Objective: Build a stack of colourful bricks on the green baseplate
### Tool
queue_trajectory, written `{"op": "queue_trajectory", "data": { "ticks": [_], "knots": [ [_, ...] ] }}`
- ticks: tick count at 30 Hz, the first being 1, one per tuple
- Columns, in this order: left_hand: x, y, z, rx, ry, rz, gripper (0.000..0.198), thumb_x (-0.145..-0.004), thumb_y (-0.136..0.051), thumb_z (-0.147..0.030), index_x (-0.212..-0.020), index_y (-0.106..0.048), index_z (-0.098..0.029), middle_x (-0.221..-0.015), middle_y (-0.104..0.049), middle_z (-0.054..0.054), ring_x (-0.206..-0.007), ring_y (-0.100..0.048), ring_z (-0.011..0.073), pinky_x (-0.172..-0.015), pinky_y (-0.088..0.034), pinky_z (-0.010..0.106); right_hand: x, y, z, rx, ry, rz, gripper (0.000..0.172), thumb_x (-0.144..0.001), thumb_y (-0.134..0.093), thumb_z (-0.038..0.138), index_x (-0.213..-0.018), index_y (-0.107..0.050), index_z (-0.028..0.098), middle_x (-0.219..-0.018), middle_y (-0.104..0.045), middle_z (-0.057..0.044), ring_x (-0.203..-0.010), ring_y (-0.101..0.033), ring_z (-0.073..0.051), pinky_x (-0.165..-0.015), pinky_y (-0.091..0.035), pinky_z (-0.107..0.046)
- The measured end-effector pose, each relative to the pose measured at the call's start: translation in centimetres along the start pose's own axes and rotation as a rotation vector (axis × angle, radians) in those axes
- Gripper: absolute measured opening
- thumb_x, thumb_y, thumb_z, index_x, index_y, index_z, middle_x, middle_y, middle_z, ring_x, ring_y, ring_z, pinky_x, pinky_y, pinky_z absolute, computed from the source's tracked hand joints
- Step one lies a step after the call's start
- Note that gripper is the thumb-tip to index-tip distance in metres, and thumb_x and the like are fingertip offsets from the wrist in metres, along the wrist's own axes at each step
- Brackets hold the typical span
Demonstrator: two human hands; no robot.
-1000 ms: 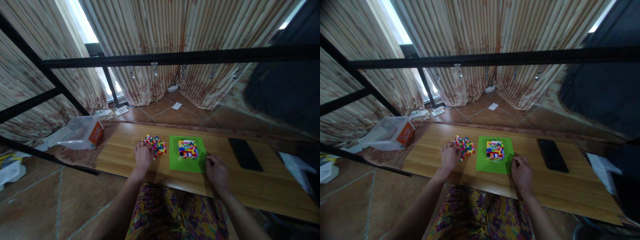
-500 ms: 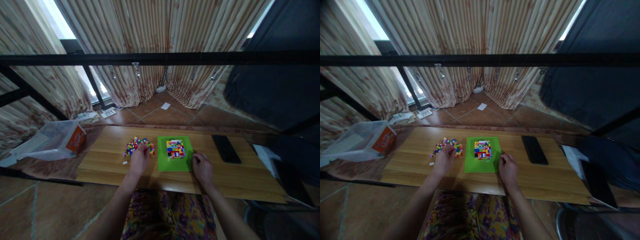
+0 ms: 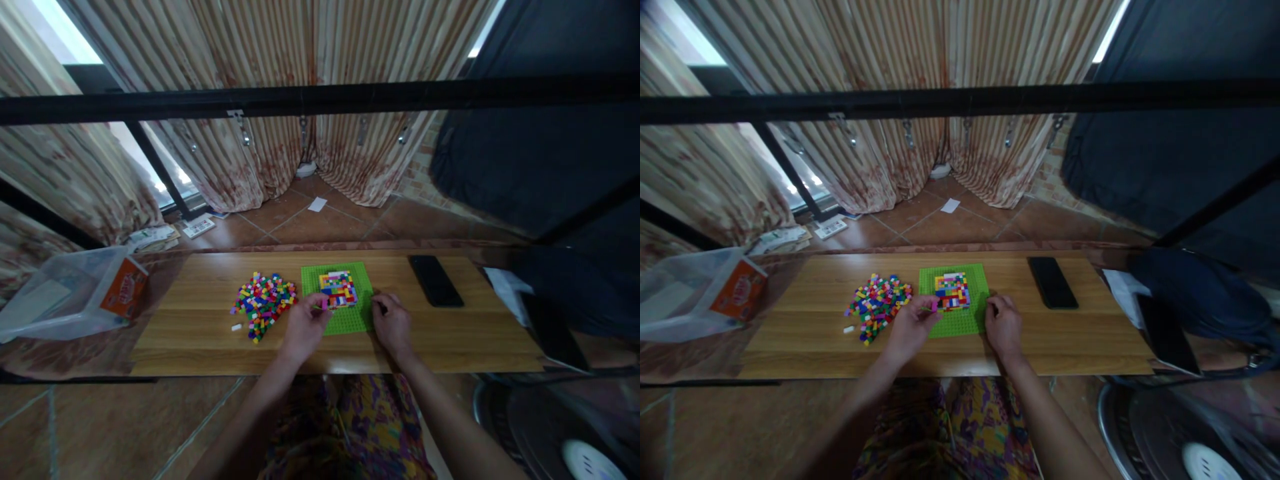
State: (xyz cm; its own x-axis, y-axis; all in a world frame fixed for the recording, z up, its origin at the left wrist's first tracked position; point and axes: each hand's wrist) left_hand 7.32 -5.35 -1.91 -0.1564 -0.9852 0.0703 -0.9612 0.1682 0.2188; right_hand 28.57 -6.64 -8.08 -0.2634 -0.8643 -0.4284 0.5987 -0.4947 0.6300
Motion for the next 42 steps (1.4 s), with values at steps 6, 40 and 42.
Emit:
{"op": "queue_trajectory", "data": {
  "ticks": [6, 40, 42],
  "knots": [
    [0.2, -0.1, -1.0, -0.439, -0.144, -0.005, 0.027, -0.086, -0.052, -0.023, -0.111, -0.063, -0.024, -0.1, -0.072, 0.004, -0.082, -0.067, 0.0157, -0.076, -0.051, 0.027, 0.0, -0.1, 0.1, -0.003, -0.025, 0.005, 0.023, -0.086, -0.044, 0.025, -0.085, -0.067, 0.019, -0.089, -0.066, -0.009, -0.085, -0.062, -0.021, -0.079, -0.049, -0.034],
    [-7.4, -1.7, -0.5, -0.742, -0.393, -0.18, 0.012, -0.088, -0.056, -0.023, -0.089, -0.068, -0.023, -0.11, -0.064, 0.005, -0.107, -0.054, 0.0214, -0.093, -0.038, 0.037, -0.2, -0.3, 0.1, 0.022, -0.016, -0.013, 0.022, -0.086, -0.045, 0.022, -0.082, -0.066, 0.02, -0.088, -0.066, -0.007, -0.082, -0.062, -0.019, -0.077, -0.048, -0.031],
    [-7.5, -1.9, -0.4, -0.712, -0.377, -0.186, 0.012, -0.087, -0.056, -0.022, -0.088, -0.068, -0.023, -0.108, -0.065, 0.005, -0.105, -0.055, 0.0212, -0.093, -0.039, 0.037, -0.2, -0.3, 0.0, 0.016, -0.016, -0.015, 0.022, -0.086, -0.044, 0.021, -0.083, -0.066, 0.02, -0.088, -0.066, -0.007, -0.082, -0.062, -0.019, -0.077, -0.048, -0.031]
  ]
}}
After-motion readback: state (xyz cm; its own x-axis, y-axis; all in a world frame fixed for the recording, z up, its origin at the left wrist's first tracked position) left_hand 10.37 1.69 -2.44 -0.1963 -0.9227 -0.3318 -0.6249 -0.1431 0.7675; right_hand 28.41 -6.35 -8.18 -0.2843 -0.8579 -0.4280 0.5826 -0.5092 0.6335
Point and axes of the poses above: each hand's wrist, its own x-axis away from the middle knuckle, its own y-axis out of the back of the hand, z = x × y
